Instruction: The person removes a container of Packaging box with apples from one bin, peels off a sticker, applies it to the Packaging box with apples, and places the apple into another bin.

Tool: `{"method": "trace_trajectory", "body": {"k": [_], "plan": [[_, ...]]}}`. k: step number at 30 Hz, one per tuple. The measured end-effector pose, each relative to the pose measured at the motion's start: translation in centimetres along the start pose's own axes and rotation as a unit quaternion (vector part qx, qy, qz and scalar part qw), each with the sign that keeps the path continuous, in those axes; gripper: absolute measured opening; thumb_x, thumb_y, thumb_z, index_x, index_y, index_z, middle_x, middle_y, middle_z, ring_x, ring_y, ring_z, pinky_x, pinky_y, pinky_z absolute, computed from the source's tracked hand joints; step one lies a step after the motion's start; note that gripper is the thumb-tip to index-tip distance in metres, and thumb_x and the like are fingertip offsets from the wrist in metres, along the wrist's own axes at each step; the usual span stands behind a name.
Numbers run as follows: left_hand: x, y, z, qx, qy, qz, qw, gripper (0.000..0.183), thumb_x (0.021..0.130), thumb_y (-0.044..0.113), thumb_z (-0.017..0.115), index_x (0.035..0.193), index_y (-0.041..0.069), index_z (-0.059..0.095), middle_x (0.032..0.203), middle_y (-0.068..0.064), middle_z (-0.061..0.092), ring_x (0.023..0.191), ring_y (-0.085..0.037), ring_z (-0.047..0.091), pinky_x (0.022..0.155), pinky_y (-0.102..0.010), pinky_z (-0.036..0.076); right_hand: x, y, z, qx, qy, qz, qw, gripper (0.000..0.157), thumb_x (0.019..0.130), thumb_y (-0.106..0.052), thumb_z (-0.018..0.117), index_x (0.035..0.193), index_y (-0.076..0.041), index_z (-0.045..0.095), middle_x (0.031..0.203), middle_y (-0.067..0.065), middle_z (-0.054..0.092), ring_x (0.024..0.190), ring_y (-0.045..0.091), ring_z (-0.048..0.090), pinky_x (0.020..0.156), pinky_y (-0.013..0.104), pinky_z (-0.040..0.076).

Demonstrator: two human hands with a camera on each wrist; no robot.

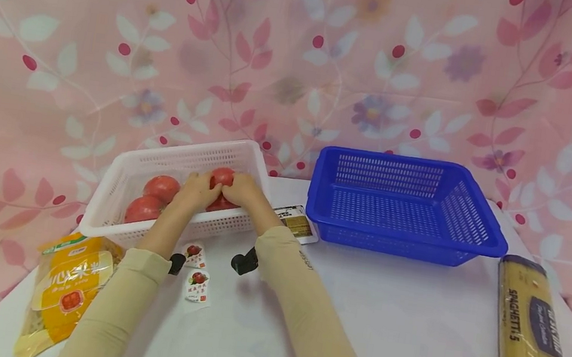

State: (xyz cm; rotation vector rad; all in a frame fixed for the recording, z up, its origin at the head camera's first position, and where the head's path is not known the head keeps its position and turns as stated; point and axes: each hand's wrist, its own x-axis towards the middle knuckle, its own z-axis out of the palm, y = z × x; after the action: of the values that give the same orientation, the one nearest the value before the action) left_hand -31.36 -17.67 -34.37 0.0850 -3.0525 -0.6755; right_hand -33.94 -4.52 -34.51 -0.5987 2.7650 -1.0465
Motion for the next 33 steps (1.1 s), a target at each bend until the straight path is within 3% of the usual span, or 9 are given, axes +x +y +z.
{"method": "trace_trajectory", "body": {"k": [8, 12, 15, 19, 21, 24, 28, 31, 33], "plan": [[0.0, -0.2, -0.3, -0.011, 0.039, 0.003, 0.9992, 0.048, 0.091, 0.036, 0.047, 0.114, -0.005, 0.054, 0.111, -0.024, 0.049, 0.09, -0.037, 0.053, 0.08, -0.049, 0.045, -0.2, -0.4, -0.5, 0.033, 0.024, 0.0, 0.999, 0.044, 0.089, -0.02, 0.051, 0.13, -0.002, 0.05, 0.128, 0.012, 0.053, 0.113, 0.023, 0.05, 0.099, 0.039, 0.037], [-0.1, -0.2, -0.5, 0.001, 0.055, 0.018, 0.9983, 0.05, 0.088, 0.041, 0.049, 0.112, -0.003, 0.057, 0.109, -0.023, 0.056, 0.095, -0.039, 0.055, 0.081, -0.05, 0.044, -0.1, -0.2, -0.5, 0.028, 0.026, -0.015, 0.999, 0.043, 0.088, -0.018, 0.049, 0.127, -0.002, 0.053, 0.126, 0.01, 0.054, 0.109, 0.021, 0.05, 0.097, 0.037, 0.038], [-0.2, -0.2, -0.5, -0.001, 0.071, 0.028, 0.9971, 0.056, 0.088, 0.043, 0.048, 0.121, -0.002, 0.053, 0.116, -0.024, 0.051, 0.103, -0.041, 0.051, 0.088, -0.053, 0.039, -0.3, -0.2, -0.6, 0.031, 0.045, -0.029, 0.998, 0.042, 0.086, -0.016, 0.048, 0.125, -0.004, 0.055, 0.126, 0.009, 0.055, 0.106, 0.02, 0.051, 0.095, 0.037, 0.04], [-0.5, -0.4, -0.5, -0.027, 0.089, 0.036, 0.9951, 0.064, 0.089, 0.044, 0.047, 0.135, 0.0, 0.041, 0.136, -0.026, 0.036, 0.119, -0.043, 0.039, 0.099, -0.056, 0.028, -0.9, -0.2, -0.9, 0.034, 0.081, -0.047, 0.995, 0.04, 0.085, -0.016, 0.049, 0.123, -0.007, 0.059, 0.123, 0.007, 0.057, 0.076, 0.016, 0.05, 0.07, 0.027, 0.045], [-0.8, -0.2, -0.4, -0.037, 0.092, 0.039, 0.9943, 0.065, 0.089, 0.044, 0.046, 0.138, 0.001, 0.038, 0.143, -0.026, 0.027, 0.125, -0.044, 0.032, 0.102, -0.057, 0.023, -1.3, 0.0, -1.1, 0.034, 0.099, -0.052, 0.993, 0.037, 0.085, -0.014, 0.051, 0.12, -0.008, 0.061, 0.12, 0.006, 0.059, 0.064, 0.012, 0.041, 0.055, 0.023, 0.04], [-1.2, 0.4, -0.6, -0.04, 0.099, 0.047, 0.9932, 0.062, 0.089, 0.042, 0.046, 0.136, 0.001, 0.042, 0.141, -0.026, 0.031, 0.124, -0.043, 0.035, 0.1, -0.057, 0.025, -1.9, 0.2, -1.6, 0.025, 0.122, -0.071, 0.99, 0.034, 0.085, -0.012, 0.05, 0.116, -0.006, 0.063, 0.114, 0.008, 0.061, 0.055, 0.014, 0.037, 0.046, 0.023, 0.035], [-1.9, 1.9, -1.6, -0.03, 0.124, 0.057, 0.9901, 0.057, 0.09, 0.04, 0.047, 0.133, 0.003, 0.046, 0.132, -0.023, 0.041, 0.109, -0.043, 0.048, 0.091, -0.058, 0.036, -2.5, -0.1, -2.3, -0.026, 0.163, -0.115, 0.98, 0.034, 0.085, -0.014, 0.049, 0.114, -0.005, 0.064, 0.118, 0.013, 0.059, 0.086, 0.021, 0.06, 0.066, 0.03, 0.047], [-2.7, 2.9, -2.6, -0.022, 0.145, 0.064, 0.9871, 0.056, 0.09, 0.039, 0.047, 0.133, 0.004, 0.046, 0.124, -0.021, 0.044, 0.095, -0.043, 0.052, 0.083, -0.056, 0.043, -3.1, -0.6, -3.1, -0.059, 0.189, -0.138, 0.97, 0.035, 0.084, -0.016, 0.05, 0.114, -0.005, 0.065, 0.124, 0.017, 0.055, 0.12, 0.026, 0.047, 0.084, 0.038, 0.047], [-3.3, 3.6, -3.2, -0.02, 0.154, 0.072, 0.9852, 0.056, 0.09, 0.039, 0.047, 0.134, 0.005, 0.046, 0.121, -0.02, 0.045, 0.092, -0.043, 0.051, 0.08, -0.054, 0.045, -3.7, -0.9, -3.7, -0.067, 0.196, -0.149, 0.967, 0.035, 0.085, -0.016, 0.05, 0.115, -0.005, 0.064, 0.125, 0.018, 0.054, 0.122, 0.026, 0.045, 0.089, 0.041, 0.045]]}}
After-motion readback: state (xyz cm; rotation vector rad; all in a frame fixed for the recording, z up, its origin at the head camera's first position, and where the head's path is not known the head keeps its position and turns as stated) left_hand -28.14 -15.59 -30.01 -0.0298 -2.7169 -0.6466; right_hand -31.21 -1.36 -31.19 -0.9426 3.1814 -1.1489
